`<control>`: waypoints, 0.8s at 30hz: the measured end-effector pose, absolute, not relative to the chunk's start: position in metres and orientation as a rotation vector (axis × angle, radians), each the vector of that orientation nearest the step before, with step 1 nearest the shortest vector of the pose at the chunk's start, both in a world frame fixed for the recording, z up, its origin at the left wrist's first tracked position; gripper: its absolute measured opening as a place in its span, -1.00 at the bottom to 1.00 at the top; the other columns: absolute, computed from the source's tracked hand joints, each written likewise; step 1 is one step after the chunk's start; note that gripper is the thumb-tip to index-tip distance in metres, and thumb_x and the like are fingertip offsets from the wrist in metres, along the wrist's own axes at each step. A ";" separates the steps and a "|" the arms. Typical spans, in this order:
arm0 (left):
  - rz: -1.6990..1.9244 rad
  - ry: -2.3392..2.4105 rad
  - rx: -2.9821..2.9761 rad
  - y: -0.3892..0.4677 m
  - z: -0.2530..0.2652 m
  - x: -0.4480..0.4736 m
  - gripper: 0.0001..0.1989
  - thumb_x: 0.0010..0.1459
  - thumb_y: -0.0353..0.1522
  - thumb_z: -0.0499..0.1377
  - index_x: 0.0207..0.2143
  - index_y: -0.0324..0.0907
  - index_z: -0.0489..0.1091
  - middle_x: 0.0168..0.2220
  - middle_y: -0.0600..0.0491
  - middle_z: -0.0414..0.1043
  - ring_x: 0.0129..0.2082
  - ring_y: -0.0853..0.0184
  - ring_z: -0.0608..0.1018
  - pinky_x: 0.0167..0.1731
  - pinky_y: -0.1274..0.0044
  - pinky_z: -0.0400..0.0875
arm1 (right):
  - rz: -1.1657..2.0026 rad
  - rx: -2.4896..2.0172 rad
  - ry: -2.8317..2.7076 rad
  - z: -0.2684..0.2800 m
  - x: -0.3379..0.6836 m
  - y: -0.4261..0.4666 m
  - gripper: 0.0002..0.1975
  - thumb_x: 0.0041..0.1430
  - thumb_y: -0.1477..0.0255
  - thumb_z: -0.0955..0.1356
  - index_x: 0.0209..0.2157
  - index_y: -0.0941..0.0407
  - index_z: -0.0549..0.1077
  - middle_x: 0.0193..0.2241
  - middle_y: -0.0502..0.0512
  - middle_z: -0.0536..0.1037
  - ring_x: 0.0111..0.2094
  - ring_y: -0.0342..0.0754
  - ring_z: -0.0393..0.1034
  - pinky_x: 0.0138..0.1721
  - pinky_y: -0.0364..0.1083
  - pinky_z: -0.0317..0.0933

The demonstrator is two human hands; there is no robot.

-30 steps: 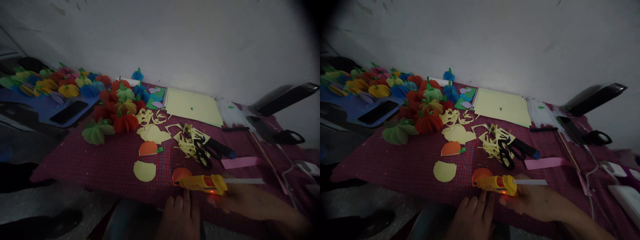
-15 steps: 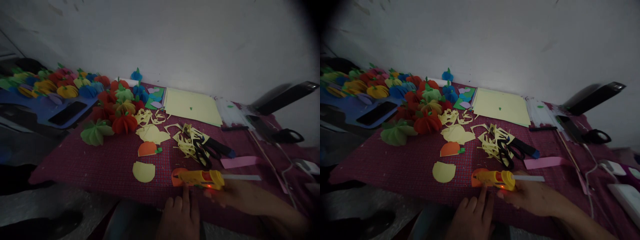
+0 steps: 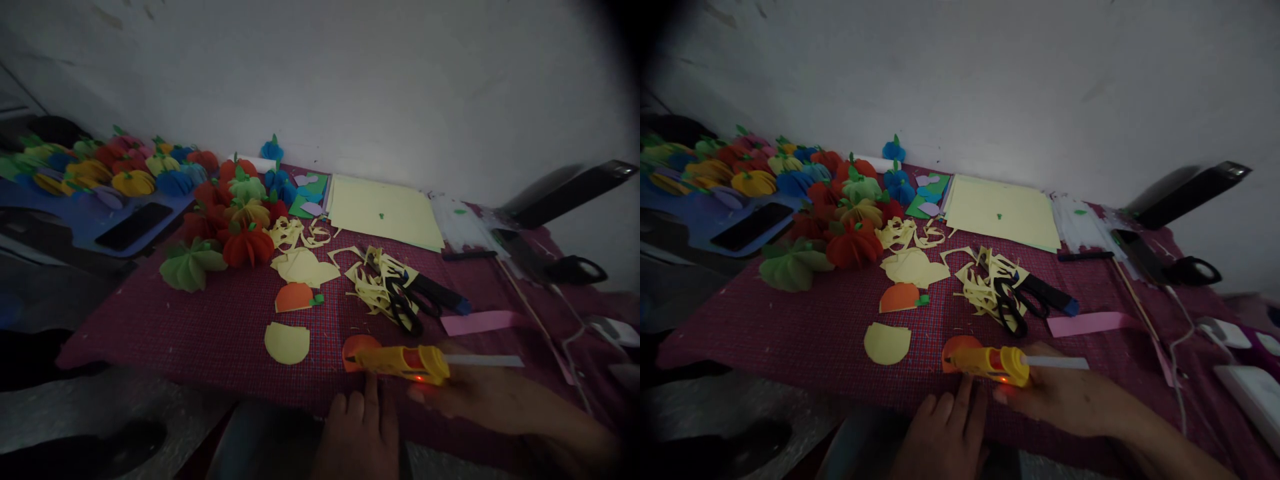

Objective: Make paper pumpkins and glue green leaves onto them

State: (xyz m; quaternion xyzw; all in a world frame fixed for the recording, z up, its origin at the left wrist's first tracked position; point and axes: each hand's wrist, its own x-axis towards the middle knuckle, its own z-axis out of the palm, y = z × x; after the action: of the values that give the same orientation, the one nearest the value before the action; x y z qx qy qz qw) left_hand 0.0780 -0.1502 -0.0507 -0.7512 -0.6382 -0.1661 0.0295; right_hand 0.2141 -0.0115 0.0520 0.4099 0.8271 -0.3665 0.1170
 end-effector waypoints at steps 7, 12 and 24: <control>-0.542 -1.966 -2.308 -0.151 -0.052 0.078 -0.65 0.14 -0.31 0.09 -0.02 -0.23 0.33 -0.09 -0.12 0.46 -0.45 0.33 0.41 -0.49 0.45 0.21 | -0.932 1.031 2.419 0.052 0.216 -0.010 -0.60 0.17 0.13 0.21 -0.23 0.11 0.52 -0.28 0.14 0.51 -0.30 0.06 0.42 -0.24 -0.03 0.28; -0.536 -1.974 -2.309 -0.151 -0.051 0.078 -0.64 0.11 -0.31 0.12 -0.03 -0.24 0.34 -0.12 -0.10 0.48 -0.46 0.33 0.42 -0.48 0.45 0.23 | -0.881 1.045 2.445 0.046 0.220 -0.010 -0.63 0.15 0.13 0.24 -0.22 0.08 0.51 -0.32 0.12 0.52 -0.40 0.01 0.42 -0.33 -0.04 0.30; -0.529 -1.968 -2.285 -0.150 -0.050 0.078 -0.65 0.11 -0.34 0.10 -0.03 -0.21 0.35 -0.02 -0.13 0.42 -0.47 0.32 0.42 -0.50 0.45 0.25 | -1.038 1.096 2.401 0.045 0.214 -0.006 -0.63 0.17 0.14 0.21 -0.33 0.13 0.48 -0.41 0.08 0.54 -0.44 -0.06 0.41 -0.46 -0.16 0.24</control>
State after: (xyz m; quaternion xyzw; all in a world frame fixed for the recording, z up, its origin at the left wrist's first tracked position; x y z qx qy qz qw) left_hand 0.0780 -0.1498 -0.0501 -0.7457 -0.6423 -0.1728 0.0398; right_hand 0.2135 -0.0064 0.0446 0.3819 0.8368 -0.3616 0.1523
